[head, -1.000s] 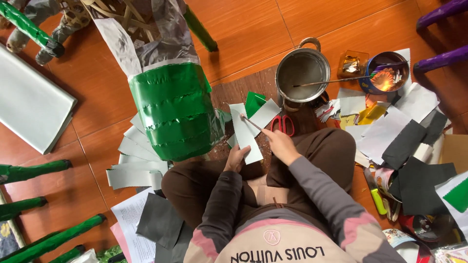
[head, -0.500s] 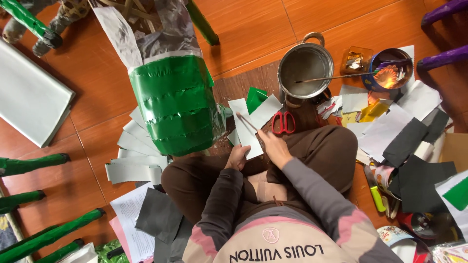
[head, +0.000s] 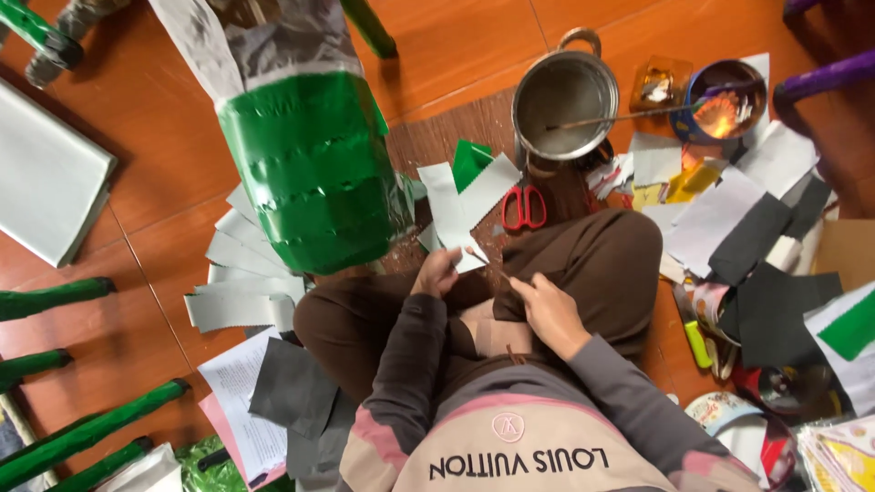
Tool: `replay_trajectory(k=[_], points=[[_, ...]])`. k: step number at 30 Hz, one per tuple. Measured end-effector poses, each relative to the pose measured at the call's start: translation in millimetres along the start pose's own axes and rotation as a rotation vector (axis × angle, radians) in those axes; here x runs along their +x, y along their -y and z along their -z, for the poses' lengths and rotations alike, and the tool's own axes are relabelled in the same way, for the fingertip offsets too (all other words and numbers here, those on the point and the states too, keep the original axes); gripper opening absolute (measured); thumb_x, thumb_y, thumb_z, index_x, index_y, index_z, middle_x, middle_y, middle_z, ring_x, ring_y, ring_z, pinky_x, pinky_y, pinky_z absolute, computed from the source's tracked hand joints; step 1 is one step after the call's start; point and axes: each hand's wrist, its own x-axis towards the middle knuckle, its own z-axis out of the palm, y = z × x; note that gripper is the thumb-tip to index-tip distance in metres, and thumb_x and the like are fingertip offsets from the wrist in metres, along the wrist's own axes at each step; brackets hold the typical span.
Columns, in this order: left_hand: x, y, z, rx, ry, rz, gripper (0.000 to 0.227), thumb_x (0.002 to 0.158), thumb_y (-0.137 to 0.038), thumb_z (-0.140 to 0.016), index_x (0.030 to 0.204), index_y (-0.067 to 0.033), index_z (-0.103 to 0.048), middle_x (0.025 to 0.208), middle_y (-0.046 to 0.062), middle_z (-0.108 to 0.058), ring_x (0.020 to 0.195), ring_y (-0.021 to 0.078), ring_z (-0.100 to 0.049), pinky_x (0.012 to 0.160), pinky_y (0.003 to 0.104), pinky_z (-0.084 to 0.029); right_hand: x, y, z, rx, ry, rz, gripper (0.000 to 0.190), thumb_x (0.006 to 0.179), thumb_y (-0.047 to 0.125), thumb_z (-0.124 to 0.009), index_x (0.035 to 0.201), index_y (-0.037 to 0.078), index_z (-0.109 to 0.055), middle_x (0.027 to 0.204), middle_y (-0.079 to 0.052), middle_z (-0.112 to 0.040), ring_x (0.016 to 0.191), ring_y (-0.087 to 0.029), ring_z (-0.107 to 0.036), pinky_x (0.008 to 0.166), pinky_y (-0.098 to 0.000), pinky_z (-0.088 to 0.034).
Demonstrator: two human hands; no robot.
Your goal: Applying colored paper and glue to a bamboo frame to create a decorative figure.
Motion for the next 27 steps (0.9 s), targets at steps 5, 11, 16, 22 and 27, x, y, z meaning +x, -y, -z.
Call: replay_trajectory(k=[5, 11, 16, 22, 27], points=[[-21, -25, -35, -0.322, 0.366, 0.036, 0.031, 0.106, -0.008, -0.041, 0.127, 0.0136, -0.050, 0.115, 0.026, -0.063, 0.091, 0.0331, -0.066, 0.076, 0.043, -0.056, -27, -11, 14, 0.224, -0.042, -0.086, 0.034, 0.092, 0.009, -0.059, 0.125, 0.010, -0.070, 0.090, -0.020, -0.066, 0.083, -0.039, -0.066, 0.074, -0.0470, -0.054], [-54, -53, -107, -0.113, 0.059, -0.155, 0.036, 0.106, -0.016, -0.042, 0.135, 0.0041, -0.048, 0.129, 0.021, -0.063, 0.105, 0.0354, -0.071, 0.077, 0.042, -0.060, -38, 0, 9, 0.390, -0.148, 0.005, 0.032, 0.094, 0.008, -0.059, 0.123, 0.001, -0.068, 0.106, -0.026, -0.071, 0.095, -0.041, -0.070, 0.082, -0.0430, -0.056], [-81, -73, -141, -0.110, 0.109, -0.271, 0.042, 0.109, -0.017, -0.042, 0.143, 0.0064, -0.044, 0.132, 0.023, -0.064, 0.110, 0.0378, -0.070, 0.082, 0.044, -0.058, -35, -33, 20, 0.365, -0.250, 0.101, 0.031, 0.096, 0.006, -0.057, 0.124, -0.002, -0.067, 0.112, -0.027, -0.072, 0.100, -0.039, -0.072, 0.085, -0.0418, -0.058], [-98, -79, -159, -0.005, 0.159, -0.326, 0.045, 0.105, -0.024, -0.046, 0.144, -0.0006, -0.051, 0.130, 0.019, -0.066, 0.110, 0.0329, -0.070, 0.088, 0.043, -0.055, 53, -84, 75, 0.252, -0.421, -0.086, 0.030, 0.100, 0.010, -0.059, 0.128, 0.002, -0.067, 0.086, -0.023, -0.072, 0.081, -0.038, -0.073, 0.073, -0.0460, -0.057], [-153, -98, -215, -0.020, 0.162, -0.289, 0.045, 0.105, -0.025, -0.049, 0.142, -0.0003, -0.053, 0.128, 0.012, -0.069, 0.107, 0.0256, -0.072, 0.084, 0.040, -0.060, 97, -26, 139, -0.220, -0.560, 0.174, 0.068, 0.074, 0.014, -0.074, 0.141, 0.003, -0.063, 0.133, -0.031, -0.059, 0.113, -0.044, -0.055, 0.089, -0.0531, -0.045]])
